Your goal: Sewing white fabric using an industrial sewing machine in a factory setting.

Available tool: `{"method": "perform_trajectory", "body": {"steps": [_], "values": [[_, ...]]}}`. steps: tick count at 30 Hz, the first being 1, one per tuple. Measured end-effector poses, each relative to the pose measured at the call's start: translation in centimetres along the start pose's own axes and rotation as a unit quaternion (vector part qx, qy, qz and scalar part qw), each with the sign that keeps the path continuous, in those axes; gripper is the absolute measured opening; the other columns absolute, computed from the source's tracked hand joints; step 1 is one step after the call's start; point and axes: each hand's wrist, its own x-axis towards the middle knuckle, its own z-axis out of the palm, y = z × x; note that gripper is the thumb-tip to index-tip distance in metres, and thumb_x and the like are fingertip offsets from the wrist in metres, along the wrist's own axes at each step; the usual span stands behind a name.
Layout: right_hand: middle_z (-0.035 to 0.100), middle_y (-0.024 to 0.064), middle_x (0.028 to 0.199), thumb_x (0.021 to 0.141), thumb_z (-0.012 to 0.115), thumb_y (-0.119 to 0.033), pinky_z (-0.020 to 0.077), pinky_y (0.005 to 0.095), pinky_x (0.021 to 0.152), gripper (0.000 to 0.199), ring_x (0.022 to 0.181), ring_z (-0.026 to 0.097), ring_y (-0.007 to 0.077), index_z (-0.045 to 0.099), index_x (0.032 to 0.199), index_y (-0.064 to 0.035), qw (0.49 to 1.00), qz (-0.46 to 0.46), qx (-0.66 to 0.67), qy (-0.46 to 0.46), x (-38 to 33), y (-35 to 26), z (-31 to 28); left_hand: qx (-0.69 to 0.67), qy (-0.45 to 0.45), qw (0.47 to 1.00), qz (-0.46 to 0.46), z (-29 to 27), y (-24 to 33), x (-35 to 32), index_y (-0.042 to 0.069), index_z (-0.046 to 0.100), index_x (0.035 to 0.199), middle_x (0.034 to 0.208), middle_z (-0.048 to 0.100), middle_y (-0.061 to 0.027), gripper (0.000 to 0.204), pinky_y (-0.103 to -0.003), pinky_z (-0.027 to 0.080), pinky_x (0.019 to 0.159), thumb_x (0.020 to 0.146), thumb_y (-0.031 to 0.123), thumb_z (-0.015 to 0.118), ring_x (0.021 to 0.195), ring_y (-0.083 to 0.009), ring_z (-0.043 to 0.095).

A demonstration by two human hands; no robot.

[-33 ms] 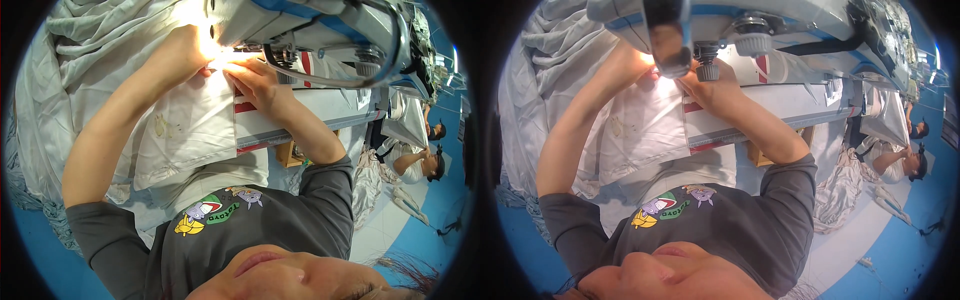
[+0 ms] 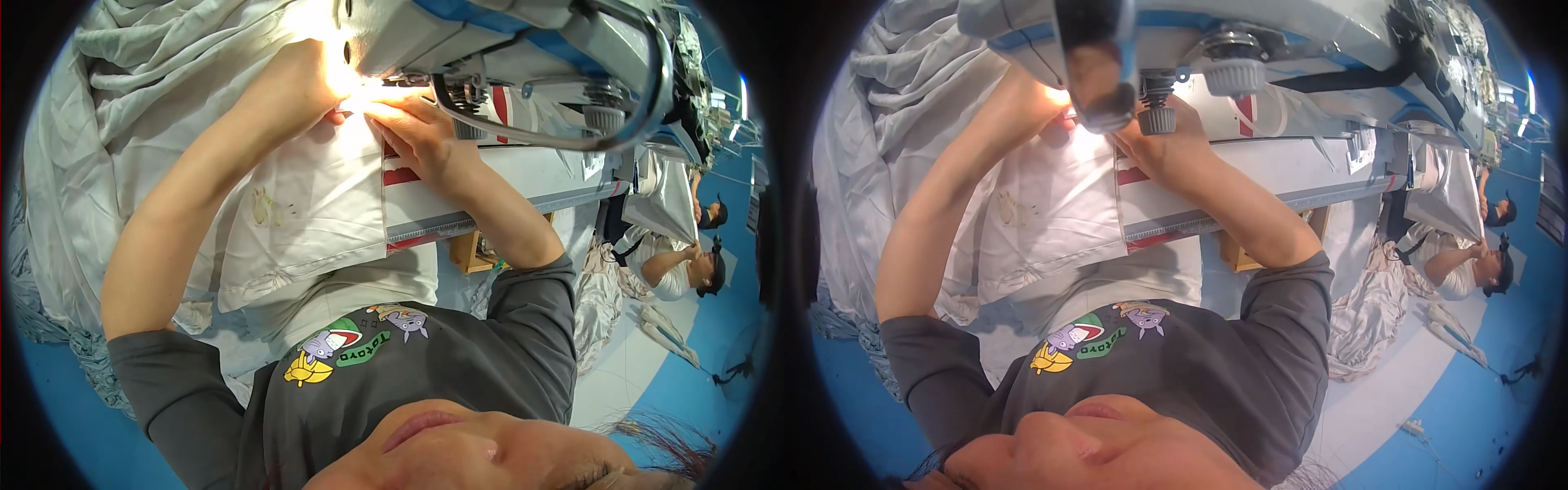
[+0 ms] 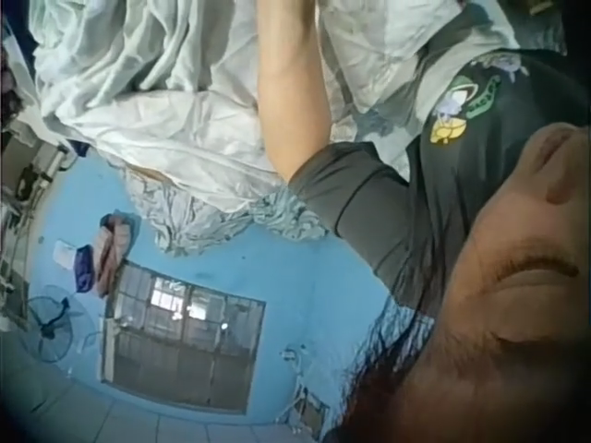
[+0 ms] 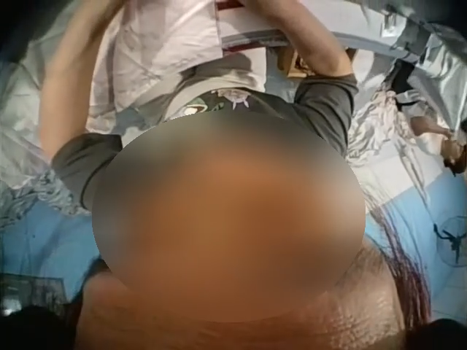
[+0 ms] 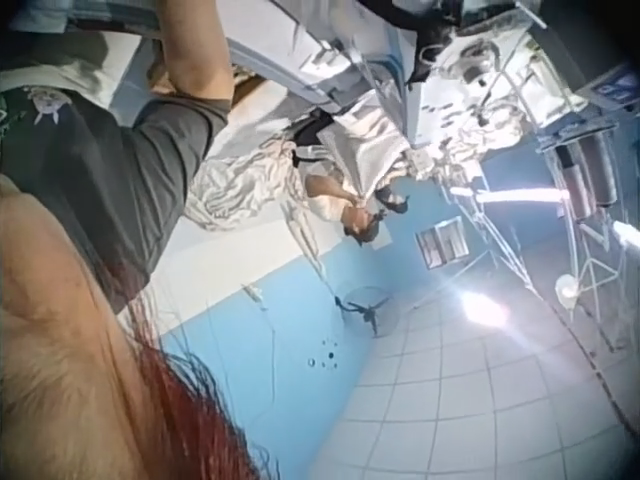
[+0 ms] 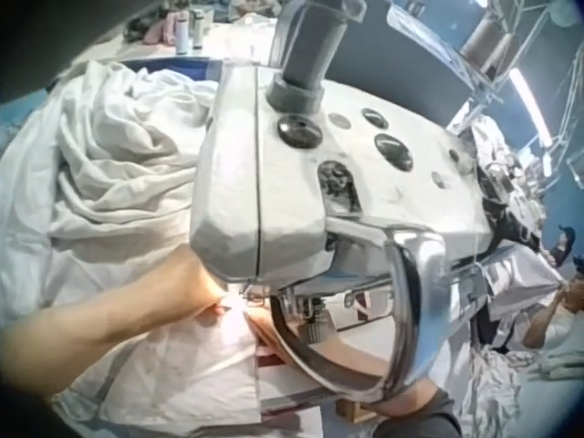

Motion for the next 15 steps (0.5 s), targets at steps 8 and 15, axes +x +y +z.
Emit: {"method": "perform_trajectory", "body": {"steps": [8, 15], "values": [[0.066, 0.0067, 0.108, 0.079, 0.067, -0.004, 0.0472, 0.0319, 0.081, 0.027, 0.094, 0.062, 0.0211, 0.067, 0.106, -0.0083, 0.997, -0.01, -0.063, 0.034, -0.5, 1.5, 1.8, 0.081, -0.007, 0.997, 0.0, -1.2, 0.7, 0.0, 0.0, 0.06, 0.073, 0.063, 0.061, -0.0112, 0.017, -0.033, 0.045, 0.055, 0.079, 0.016, 0.057, 0.058, -0.0226, 0.06], [0.065, 0.0086, 0.11, 0.078, 0.066, -0.001, 0.049, 0.0324, 0.085, 0.031, 0.097, 0.062, 0.0223, 0.066, 0.108, -0.0062, 0.997, 0.018, -0.052, 0.052, -1.4, 4.2, 4.8, 0.337, 0.057, 0.896, 0.284, 0.2, -2.2, -4.9, 0.004, 0.058, 0.113, 0.109, 0.059, -0.0091, 0.033, -0.037, 0.044, 0.088, 0.081, 0.012, 0.061, 0.098, -0.0253, 0.053]]}}
